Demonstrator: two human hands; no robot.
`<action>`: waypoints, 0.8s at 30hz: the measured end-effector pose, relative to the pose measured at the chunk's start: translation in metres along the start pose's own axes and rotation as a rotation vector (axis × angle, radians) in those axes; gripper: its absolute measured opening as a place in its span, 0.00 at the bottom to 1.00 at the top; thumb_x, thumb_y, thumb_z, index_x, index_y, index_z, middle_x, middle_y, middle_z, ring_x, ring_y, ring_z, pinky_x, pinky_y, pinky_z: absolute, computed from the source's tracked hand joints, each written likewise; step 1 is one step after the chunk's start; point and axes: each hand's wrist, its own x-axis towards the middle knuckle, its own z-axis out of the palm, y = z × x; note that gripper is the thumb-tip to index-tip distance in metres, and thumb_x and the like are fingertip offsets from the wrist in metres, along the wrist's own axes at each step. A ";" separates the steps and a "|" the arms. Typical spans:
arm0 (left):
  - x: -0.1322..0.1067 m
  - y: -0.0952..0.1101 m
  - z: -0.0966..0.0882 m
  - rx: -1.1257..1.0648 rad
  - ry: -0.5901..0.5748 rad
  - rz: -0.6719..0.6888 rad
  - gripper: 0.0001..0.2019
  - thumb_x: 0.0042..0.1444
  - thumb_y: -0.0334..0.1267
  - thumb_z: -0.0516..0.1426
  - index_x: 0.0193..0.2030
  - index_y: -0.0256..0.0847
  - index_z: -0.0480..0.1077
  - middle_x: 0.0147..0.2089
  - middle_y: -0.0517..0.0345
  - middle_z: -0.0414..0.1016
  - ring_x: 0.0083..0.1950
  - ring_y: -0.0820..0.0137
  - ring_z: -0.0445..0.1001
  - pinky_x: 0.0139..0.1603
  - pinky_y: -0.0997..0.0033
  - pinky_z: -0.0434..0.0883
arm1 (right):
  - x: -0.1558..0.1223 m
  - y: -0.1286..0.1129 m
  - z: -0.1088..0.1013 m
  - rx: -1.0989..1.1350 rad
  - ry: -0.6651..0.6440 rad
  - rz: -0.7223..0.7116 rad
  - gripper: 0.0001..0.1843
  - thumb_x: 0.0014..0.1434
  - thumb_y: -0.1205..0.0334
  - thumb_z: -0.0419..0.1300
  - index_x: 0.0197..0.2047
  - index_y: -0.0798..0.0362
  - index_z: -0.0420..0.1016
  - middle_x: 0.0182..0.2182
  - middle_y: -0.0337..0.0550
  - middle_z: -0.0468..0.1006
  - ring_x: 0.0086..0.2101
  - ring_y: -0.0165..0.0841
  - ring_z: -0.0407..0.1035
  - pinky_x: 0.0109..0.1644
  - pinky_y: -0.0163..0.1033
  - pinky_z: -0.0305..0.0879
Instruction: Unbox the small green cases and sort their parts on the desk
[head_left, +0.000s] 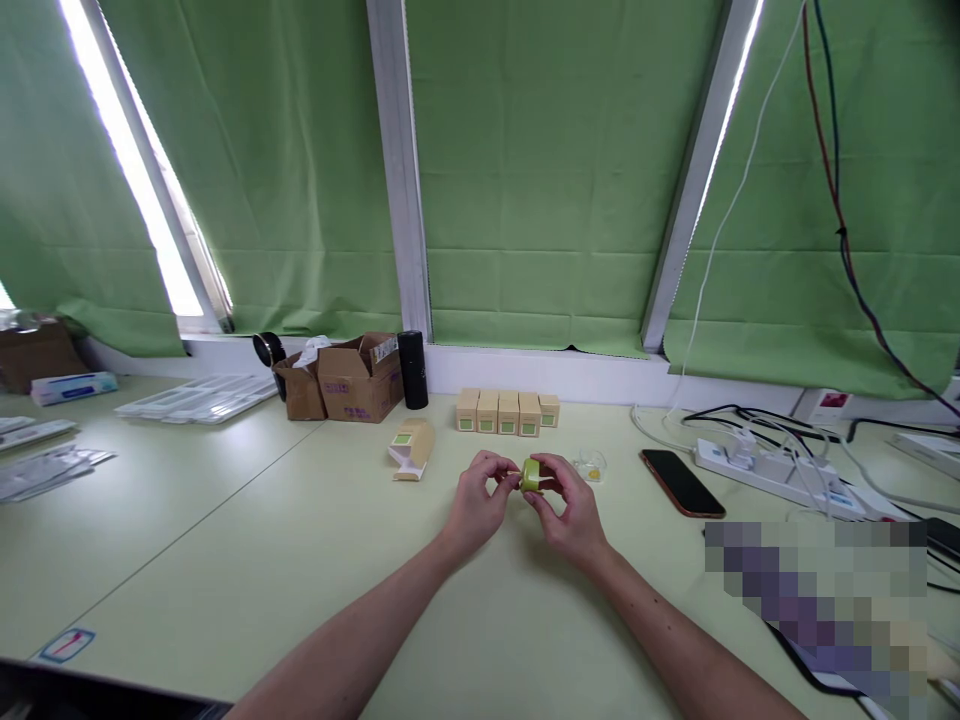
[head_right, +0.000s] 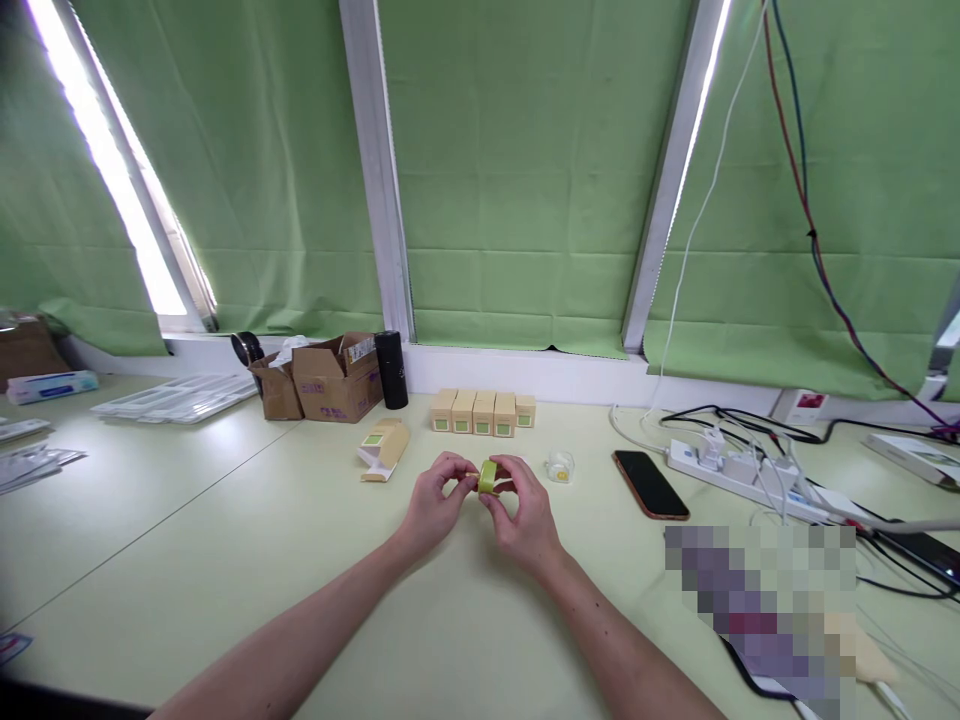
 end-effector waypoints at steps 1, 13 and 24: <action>0.000 0.000 0.000 -0.004 0.001 -0.004 0.05 0.61 0.33 0.58 0.37 0.42 0.76 0.39 0.55 0.75 0.39 0.69 0.76 0.42 0.67 0.74 | 0.000 0.001 0.000 0.001 -0.002 0.004 0.21 0.65 0.63 0.61 0.60 0.46 0.70 0.51 0.49 0.75 0.45 0.39 0.74 0.47 0.47 0.82; 0.000 0.001 0.001 -0.069 -0.002 -0.060 0.04 0.59 0.34 0.60 0.33 0.41 0.76 0.36 0.57 0.76 0.34 0.70 0.77 0.40 0.68 0.75 | -0.002 0.003 0.001 0.012 0.005 0.023 0.20 0.65 0.62 0.61 0.60 0.45 0.71 0.50 0.48 0.76 0.46 0.39 0.74 0.46 0.45 0.82; 0.001 -0.001 0.000 -0.105 -0.019 -0.090 0.04 0.58 0.36 0.61 0.32 0.41 0.75 0.34 0.59 0.75 0.33 0.70 0.78 0.38 0.68 0.75 | -0.004 0.006 0.001 0.011 -0.031 0.045 0.20 0.65 0.60 0.61 0.60 0.47 0.70 0.50 0.50 0.77 0.45 0.40 0.75 0.46 0.46 0.82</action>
